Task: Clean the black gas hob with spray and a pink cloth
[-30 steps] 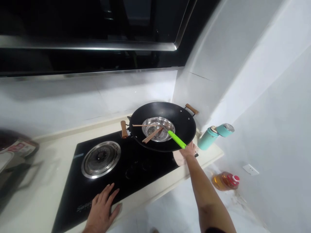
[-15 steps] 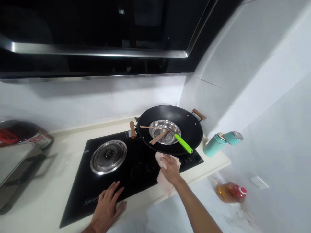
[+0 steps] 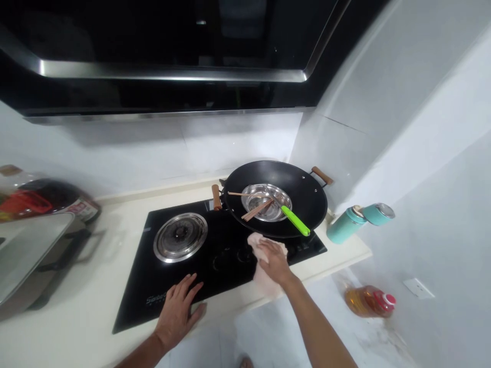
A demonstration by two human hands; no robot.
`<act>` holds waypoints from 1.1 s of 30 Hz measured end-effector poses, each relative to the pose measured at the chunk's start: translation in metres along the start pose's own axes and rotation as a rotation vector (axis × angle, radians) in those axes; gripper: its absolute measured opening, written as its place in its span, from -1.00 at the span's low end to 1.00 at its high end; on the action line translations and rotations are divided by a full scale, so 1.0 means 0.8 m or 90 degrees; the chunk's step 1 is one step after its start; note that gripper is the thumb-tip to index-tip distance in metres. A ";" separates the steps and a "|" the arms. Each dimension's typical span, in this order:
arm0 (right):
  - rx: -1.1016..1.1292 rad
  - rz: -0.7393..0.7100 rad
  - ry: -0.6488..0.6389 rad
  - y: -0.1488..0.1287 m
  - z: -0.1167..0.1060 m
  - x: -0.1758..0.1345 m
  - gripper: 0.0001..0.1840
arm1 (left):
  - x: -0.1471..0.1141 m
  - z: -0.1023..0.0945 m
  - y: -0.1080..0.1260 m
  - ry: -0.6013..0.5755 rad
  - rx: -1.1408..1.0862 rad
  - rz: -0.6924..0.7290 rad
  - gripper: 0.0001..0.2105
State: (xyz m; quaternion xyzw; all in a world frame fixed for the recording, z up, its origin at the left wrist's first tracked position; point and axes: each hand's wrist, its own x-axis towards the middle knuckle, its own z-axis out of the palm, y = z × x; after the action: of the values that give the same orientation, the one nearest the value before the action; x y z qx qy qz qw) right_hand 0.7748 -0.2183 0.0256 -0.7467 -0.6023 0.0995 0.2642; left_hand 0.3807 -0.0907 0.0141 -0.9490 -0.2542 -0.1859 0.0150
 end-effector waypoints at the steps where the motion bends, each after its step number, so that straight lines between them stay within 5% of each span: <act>1: -0.003 0.000 0.015 0.012 -0.007 -0.018 -0.40 | 0.000 0.001 0.000 -0.001 -0.004 -0.004 -0.58; 3: -0.038 0.048 0.034 0.041 -0.027 -0.044 -0.43 | 0.000 0.002 0.000 0.000 -0.009 -0.006 -0.57; 6: -0.154 0.248 0.059 0.082 -0.064 -0.054 -0.41 | 0.000 0.003 0.002 0.008 -0.008 -0.003 -0.57; 10: -0.234 0.422 0.088 0.080 -0.078 -0.042 -0.38 | 0.001 0.001 0.005 0.004 -0.009 -0.002 -0.56; 13: -0.223 0.362 0.108 0.028 -0.043 -0.044 -0.42 | 0.002 -0.001 0.008 -0.011 -0.028 -0.012 -0.55; 20: -0.109 0.138 0.217 -0.131 0.090 -0.085 -0.45 | 0.003 -0.007 0.013 -0.036 -0.049 -0.030 -0.53; 25: -0.012 0.002 0.035 -0.210 0.118 -0.082 -0.46 | 0.006 -0.012 0.019 -0.033 -0.043 -0.036 -0.55; 29: 0.015 -0.029 -0.019 -0.219 0.112 -0.079 -0.46 | 0.007 -0.015 0.023 -0.033 -0.052 -0.045 -0.55; 33: 0.007 0.060 0.106 -0.171 0.097 -0.099 -0.52 | 0.005 -0.014 0.023 -0.012 -0.062 -0.049 -0.54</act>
State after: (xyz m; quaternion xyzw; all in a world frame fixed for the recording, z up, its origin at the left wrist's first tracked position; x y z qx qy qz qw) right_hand 0.6024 -0.2542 0.0172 -0.7785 -0.5416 0.0531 0.3125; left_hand 0.3888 -0.1061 0.0271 -0.9400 -0.2812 -0.1892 -0.0404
